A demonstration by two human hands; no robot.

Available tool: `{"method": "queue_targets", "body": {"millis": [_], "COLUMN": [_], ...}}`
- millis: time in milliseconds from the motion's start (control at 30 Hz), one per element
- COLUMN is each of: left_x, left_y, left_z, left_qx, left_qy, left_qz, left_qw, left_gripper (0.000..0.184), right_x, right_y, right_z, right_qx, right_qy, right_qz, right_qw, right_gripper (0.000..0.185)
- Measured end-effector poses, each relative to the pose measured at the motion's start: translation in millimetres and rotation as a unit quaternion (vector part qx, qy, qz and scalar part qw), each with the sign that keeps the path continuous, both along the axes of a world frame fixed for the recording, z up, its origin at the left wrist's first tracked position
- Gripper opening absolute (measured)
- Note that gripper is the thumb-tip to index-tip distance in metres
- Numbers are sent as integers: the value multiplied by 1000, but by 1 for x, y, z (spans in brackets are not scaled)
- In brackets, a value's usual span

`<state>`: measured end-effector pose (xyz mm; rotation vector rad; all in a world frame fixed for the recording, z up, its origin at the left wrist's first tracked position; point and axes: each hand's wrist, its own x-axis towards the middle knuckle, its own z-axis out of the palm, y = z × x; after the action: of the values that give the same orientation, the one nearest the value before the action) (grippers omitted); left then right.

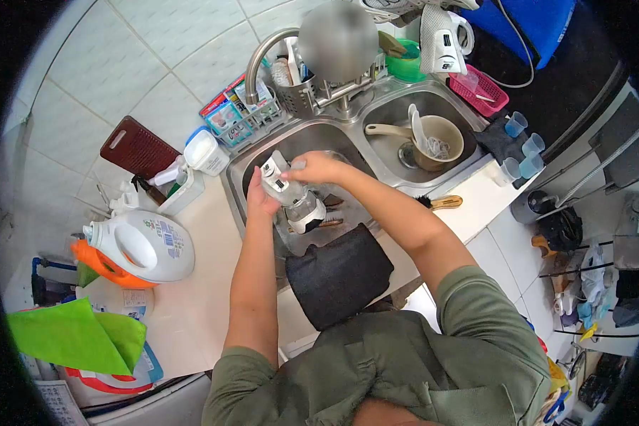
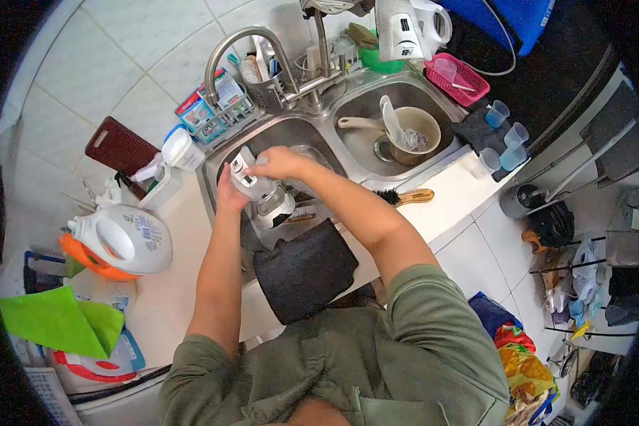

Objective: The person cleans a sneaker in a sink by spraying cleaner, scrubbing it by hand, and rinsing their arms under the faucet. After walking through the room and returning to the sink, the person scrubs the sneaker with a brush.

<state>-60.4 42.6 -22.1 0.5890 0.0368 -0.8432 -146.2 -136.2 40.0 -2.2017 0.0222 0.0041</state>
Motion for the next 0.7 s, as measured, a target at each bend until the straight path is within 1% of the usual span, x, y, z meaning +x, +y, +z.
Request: {"method": "queue_targets", "body": {"millis": [33,67,133,267,333,367,433,467,533,567,600,633,667,700], "left_x": [0,1,9,15,11,10,7,5,-1,-4,-2,1,5,5], "left_y": [0,1,3,3,2,0,1,1,0,0,1,1,3,4], "left_z": [2,1,-8,-17,-17,-16,-19,-20,-22,-23,-31,-46,-58,-55], "left_qx": [5,6,-21,-14,5,4,4,4,8,-4,-4,39,82,82], "left_qy": [-4,-4,-15,-8,-15,-14,-21,-21,-10,-11,-11,-12,-14,-16], "left_qz": [-3,-1,-18,2,1,3,-11,-9,-11,-29,-27,-6,15,17], "left_qw": [1000,1000,1000,1000,1000,1000,1000,1000,1000,1000,1000,999,996,996], "left_gripper": [50,50,49,50,53,53,54,54,54,47,47,40,33,33], "right_x": [1,0,-3,-5,-10,-11,-16,-16,-13,-11,-8,-7,-7,-8], "right_y": [-2,-2,1,1,1,2,6,6,2,0,-2,-2,1,4], "right_z": [-1,-3,-5,-12,-8,-5,0,2,1,0,-6,-8,-10,-8], "right_qx": [36,36,-118,-100,-32,-33,-144,-144,-93,-94,-62,-28,-27,-119], "right_qy": [22,21,11,51,39,40,36,36,55,54,65,76,76,52], "right_qz": [68,70,12,41,93,95,58,60,47,49,69,90,91,69], "right_qw": [997,997,993,993,994,994,987,987,993,993,994,993,993,989], "right_gripper": [72,72,73,70,69,69,68,68,68,68,68,68,68,68]}}
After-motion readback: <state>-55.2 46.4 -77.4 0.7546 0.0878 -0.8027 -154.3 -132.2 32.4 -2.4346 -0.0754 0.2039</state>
